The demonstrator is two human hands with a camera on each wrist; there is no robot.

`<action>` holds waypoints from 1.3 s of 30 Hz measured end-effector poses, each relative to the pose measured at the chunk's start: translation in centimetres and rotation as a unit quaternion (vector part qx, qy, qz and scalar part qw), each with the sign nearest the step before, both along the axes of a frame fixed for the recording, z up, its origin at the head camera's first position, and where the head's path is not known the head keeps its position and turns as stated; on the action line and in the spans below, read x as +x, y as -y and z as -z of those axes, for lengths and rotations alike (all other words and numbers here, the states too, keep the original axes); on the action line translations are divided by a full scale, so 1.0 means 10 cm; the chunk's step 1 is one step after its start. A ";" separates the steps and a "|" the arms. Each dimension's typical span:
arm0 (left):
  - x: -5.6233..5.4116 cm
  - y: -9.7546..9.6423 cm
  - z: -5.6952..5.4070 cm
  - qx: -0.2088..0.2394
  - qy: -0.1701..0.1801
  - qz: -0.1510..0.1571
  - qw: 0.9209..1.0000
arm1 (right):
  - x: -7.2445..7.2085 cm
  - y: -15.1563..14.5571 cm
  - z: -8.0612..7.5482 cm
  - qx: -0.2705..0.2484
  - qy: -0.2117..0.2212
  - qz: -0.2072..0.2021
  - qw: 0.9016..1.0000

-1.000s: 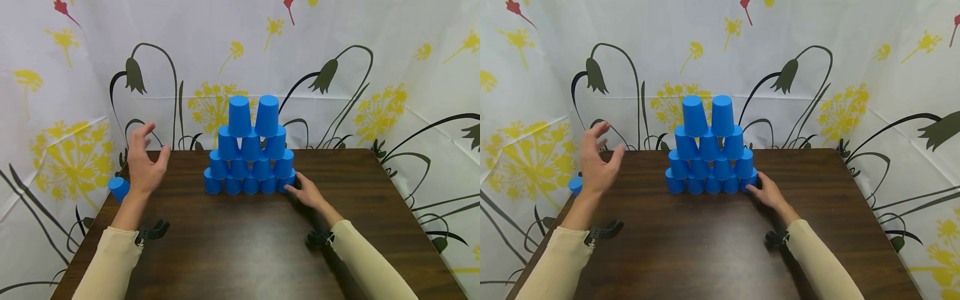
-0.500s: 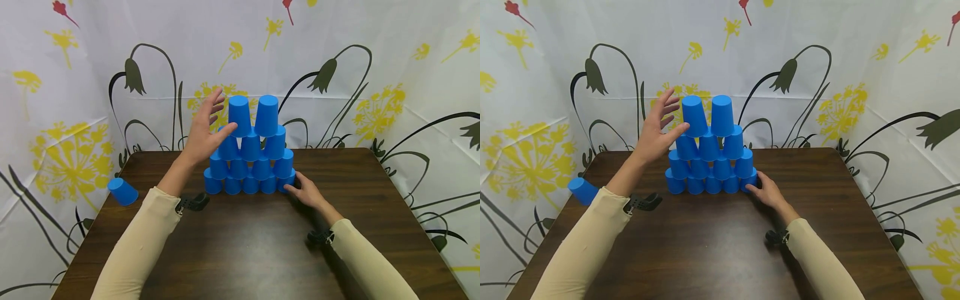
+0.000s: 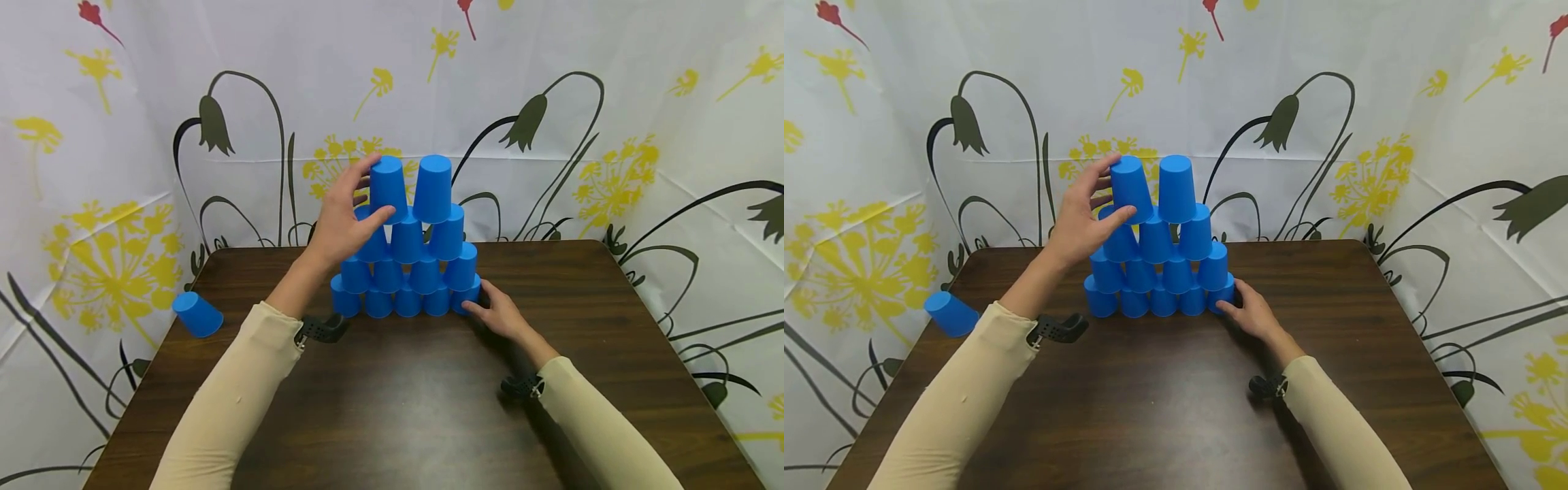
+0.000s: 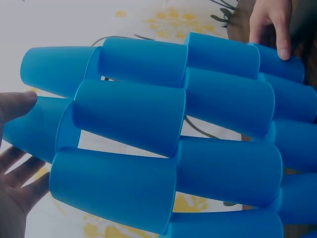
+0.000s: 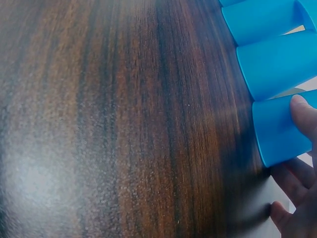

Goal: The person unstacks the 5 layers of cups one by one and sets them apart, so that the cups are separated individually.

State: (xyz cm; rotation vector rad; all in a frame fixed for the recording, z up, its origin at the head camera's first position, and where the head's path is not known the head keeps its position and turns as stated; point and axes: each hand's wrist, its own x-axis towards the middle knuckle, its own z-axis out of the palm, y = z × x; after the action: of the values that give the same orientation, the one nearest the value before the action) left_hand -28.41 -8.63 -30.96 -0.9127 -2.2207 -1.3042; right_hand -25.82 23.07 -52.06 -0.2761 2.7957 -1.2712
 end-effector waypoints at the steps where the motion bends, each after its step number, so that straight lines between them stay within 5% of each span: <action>1: 0.01 0.00 0.00 0.003 0.003 0.000 1.000 | 0.00 0.00 0.00 0.000 0.000 0.000 1.000; 6: 0.01 -0.03 0.01 0.020 0.006 0.006 1.000 | 0.01 0.00 0.00 0.003 -0.003 -0.003 1.000; 14: 0.28 -0.08 -0.18 0.037 0.025 -0.006 0.999 | 0.03 0.00 0.04 0.003 -0.007 -0.007 1.000; 20: 0.41 0.03 -0.28 0.074 -0.027 -0.024 0.997 | 0.04 0.01 0.01 0.000 -0.006 -0.003 1.000; 24: 0.50 0.22 -0.26 0.098 -0.053 -0.066 0.991 | 0.02 0.02 0.01 -0.004 -0.007 -0.007 1.000; 29: 0.49 0.65 -0.01 0.093 -0.039 -0.145 0.984 | 0.01 0.03 0.02 -0.005 -0.004 -0.009 1.000; 39: 0.49 1.51 0.87 0.041 0.065 -0.304 0.949 | 0.00 -0.01 0.01 -0.001 -0.008 -0.003 1.000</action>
State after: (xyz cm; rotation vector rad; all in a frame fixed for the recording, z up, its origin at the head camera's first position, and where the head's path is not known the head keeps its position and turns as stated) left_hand -23.48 -23.69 -39.62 -0.0785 -2.2567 -1.1591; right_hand -25.78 23.14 -52.17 -0.2955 2.8059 -1.2761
